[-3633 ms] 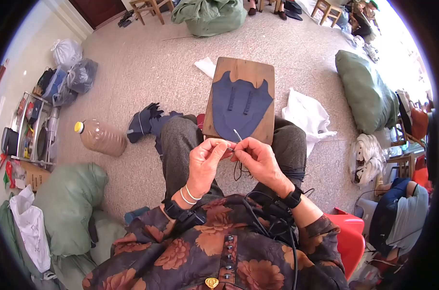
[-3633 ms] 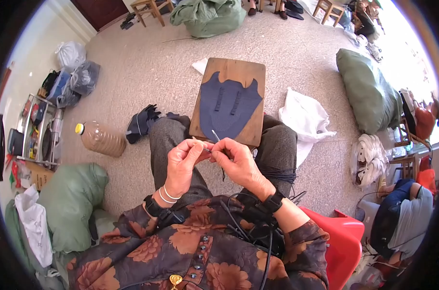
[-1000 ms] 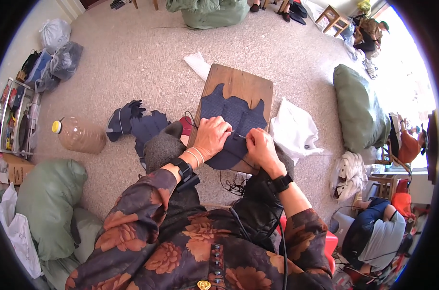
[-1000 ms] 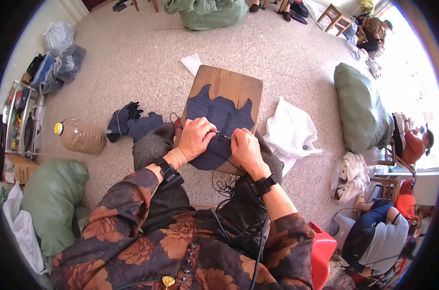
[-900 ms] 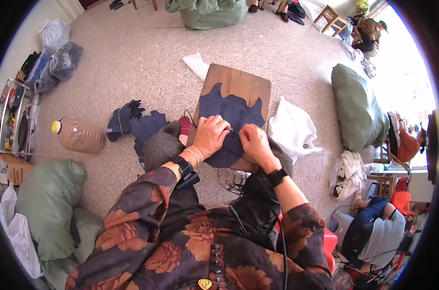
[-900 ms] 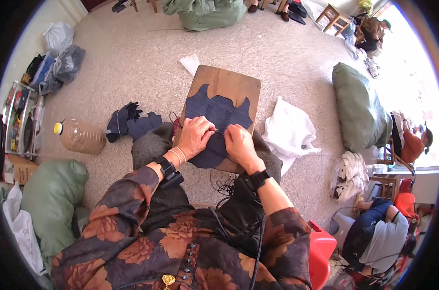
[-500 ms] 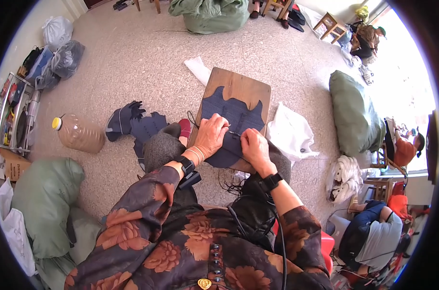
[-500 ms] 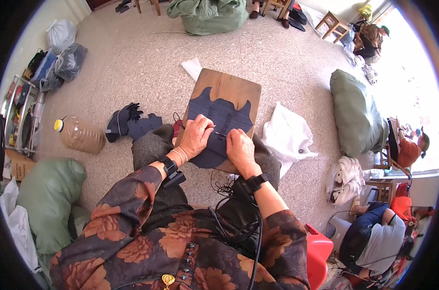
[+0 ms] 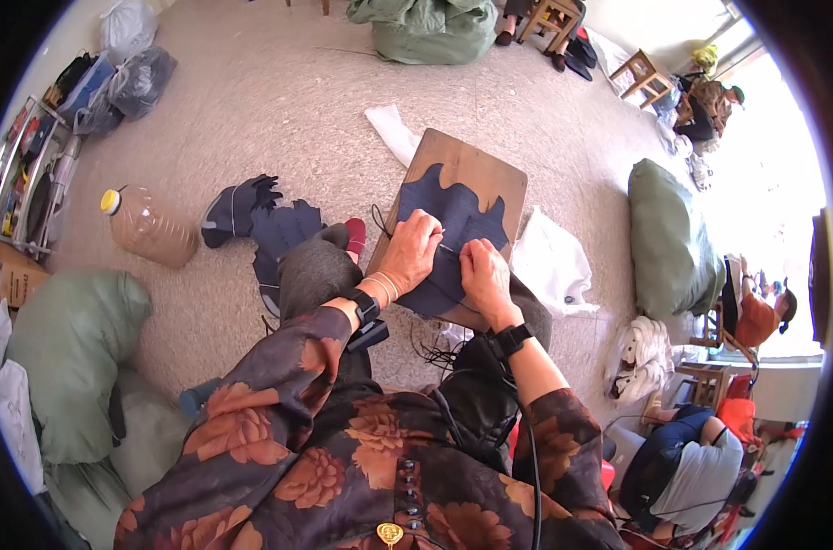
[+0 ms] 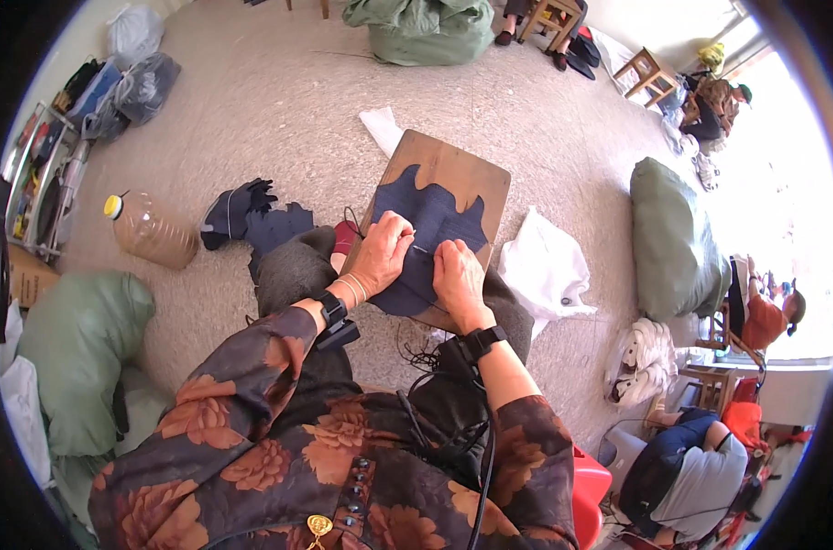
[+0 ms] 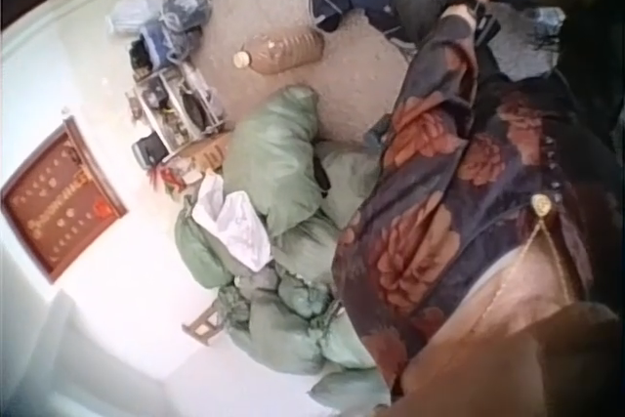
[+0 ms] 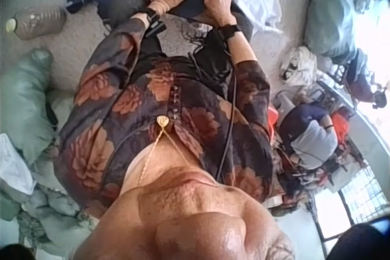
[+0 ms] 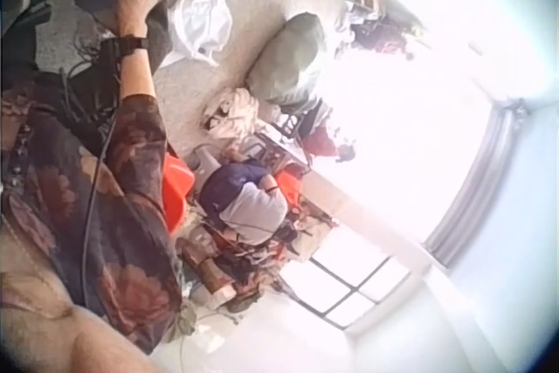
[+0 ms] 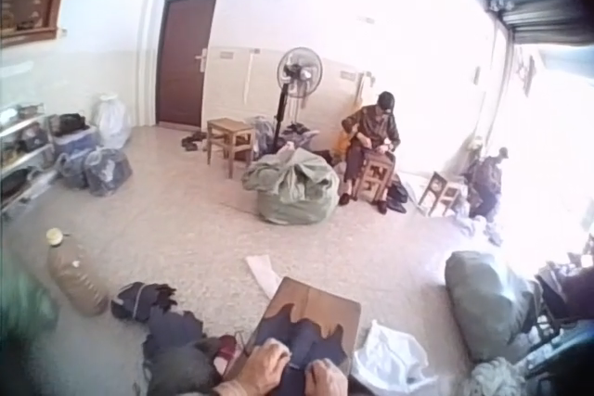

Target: Manual stitching or assembling of shoe components using thread and needle.

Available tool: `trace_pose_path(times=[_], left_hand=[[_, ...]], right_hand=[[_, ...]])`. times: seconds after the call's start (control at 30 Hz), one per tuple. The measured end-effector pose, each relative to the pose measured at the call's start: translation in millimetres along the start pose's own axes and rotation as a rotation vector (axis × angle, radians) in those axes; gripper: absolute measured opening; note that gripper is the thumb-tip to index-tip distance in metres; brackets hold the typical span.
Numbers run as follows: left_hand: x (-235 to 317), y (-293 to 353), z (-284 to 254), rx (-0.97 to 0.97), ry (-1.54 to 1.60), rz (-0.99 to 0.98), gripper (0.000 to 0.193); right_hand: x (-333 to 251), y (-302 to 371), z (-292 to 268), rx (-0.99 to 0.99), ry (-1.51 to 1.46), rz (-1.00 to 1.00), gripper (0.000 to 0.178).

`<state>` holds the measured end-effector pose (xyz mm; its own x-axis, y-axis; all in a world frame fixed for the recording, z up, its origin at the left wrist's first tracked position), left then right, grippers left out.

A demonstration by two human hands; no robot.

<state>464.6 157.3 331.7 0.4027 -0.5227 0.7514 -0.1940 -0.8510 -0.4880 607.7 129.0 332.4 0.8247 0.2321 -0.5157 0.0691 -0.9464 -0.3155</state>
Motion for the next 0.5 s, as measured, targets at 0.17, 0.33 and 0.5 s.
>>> trace_pose_path(times=[0.17, 0.33, 0.5], left_hand=[[2.0, -0.3, -5.2, -0.005, -0.024, -0.020, 0.009], [15.3, 5.4, -16.2, -0.064, -0.027, 0.092, 0.009], [42.4, 37.9, -5.7, -0.159, -0.127, 0.320, 0.015]], right_hand=[[8.0, -3.7, 4.0, -0.101, -0.075, 0.025, 0.008], [-20.3, -4.8, -14.2, 0.027, -0.022, -0.114, 0.013], [-34.1, -18.9, 20.6, -0.222, 0.127, -0.251, 0.016]])
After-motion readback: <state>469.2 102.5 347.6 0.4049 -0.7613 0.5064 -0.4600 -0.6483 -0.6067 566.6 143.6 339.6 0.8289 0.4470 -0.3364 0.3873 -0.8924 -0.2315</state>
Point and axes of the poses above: each hand's wrist, its own y-axis away from the middle knuckle, its own z-axis out of the palm, x = y × z, the point moved 10 cm from there along -y, towards the middle knuckle, and after that the axes turned 3 degrees about x, right-handed, at the moved point
